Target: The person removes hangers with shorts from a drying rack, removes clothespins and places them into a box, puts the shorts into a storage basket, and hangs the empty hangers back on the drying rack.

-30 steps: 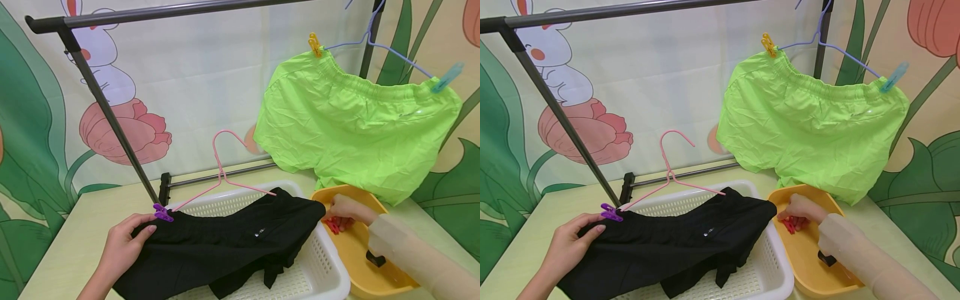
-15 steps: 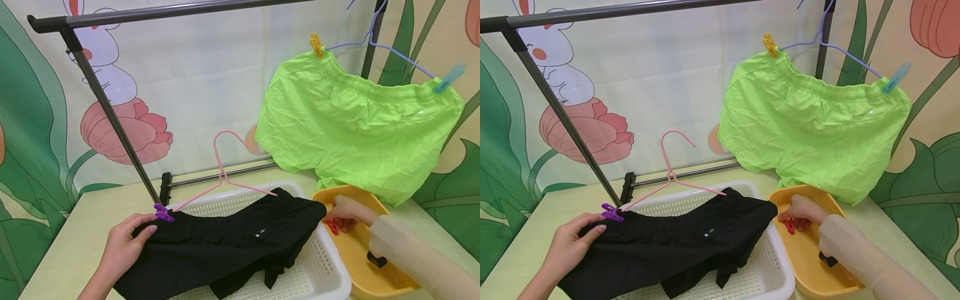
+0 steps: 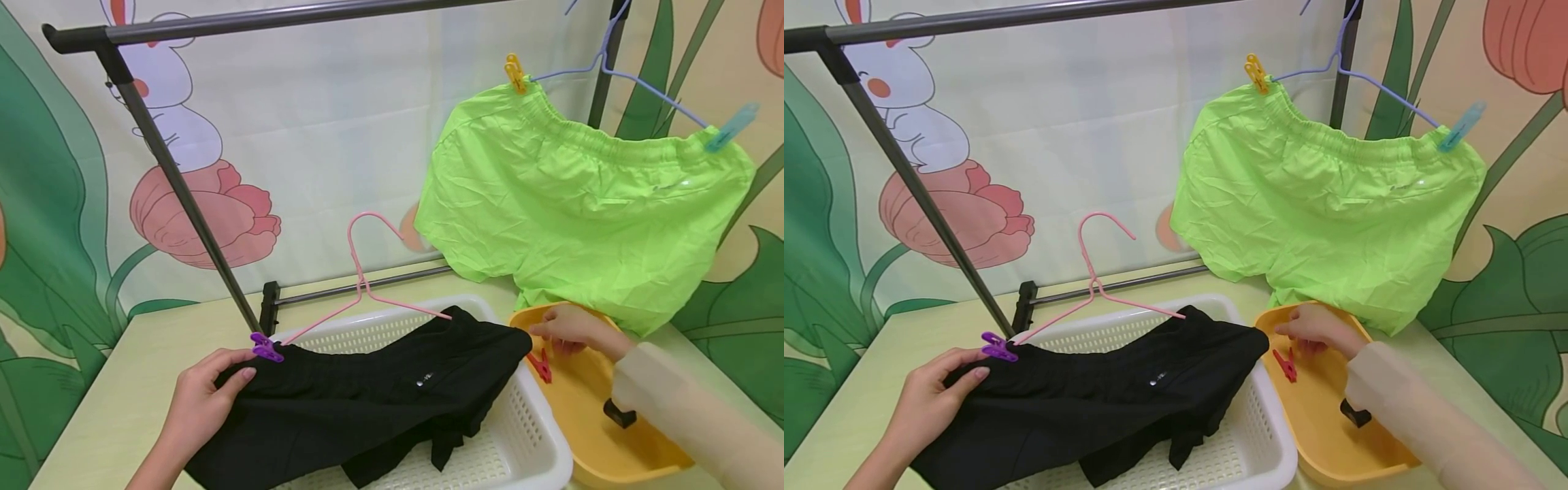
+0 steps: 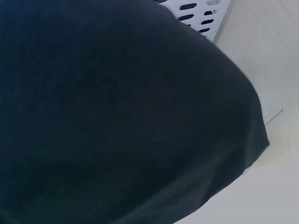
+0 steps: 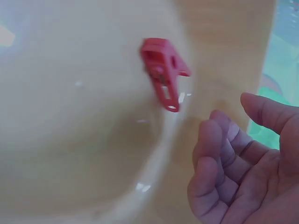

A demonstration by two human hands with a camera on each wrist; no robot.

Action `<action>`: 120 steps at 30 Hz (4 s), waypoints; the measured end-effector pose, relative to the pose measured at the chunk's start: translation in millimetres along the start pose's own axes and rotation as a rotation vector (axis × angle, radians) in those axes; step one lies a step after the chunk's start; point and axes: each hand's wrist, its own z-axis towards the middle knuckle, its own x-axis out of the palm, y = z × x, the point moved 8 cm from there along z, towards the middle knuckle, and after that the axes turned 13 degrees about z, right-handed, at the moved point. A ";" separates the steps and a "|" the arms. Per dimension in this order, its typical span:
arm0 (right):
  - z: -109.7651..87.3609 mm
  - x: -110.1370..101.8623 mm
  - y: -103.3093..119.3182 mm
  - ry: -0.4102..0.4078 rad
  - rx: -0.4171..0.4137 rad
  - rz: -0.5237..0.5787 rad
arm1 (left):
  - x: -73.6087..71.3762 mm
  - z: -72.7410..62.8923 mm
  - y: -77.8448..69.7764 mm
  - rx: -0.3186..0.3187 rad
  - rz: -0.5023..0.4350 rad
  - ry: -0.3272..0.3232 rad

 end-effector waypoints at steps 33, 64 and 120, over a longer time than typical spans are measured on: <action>-36.0 -28.1 83.6 -0.034 -0.222 0.109 | 1.6 -0.9 0.8 -0.016 -0.004 0.009; -69.7 -19.1 154.7 -0.098 -0.389 0.193 | 2.4 -1.8 3.5 -0.016 -0.003 0.016; -84.9 58.6 243.2 0.219 -0.603 0.223 | -2.8 3.0 1.6 -0.017 -0.014 0.052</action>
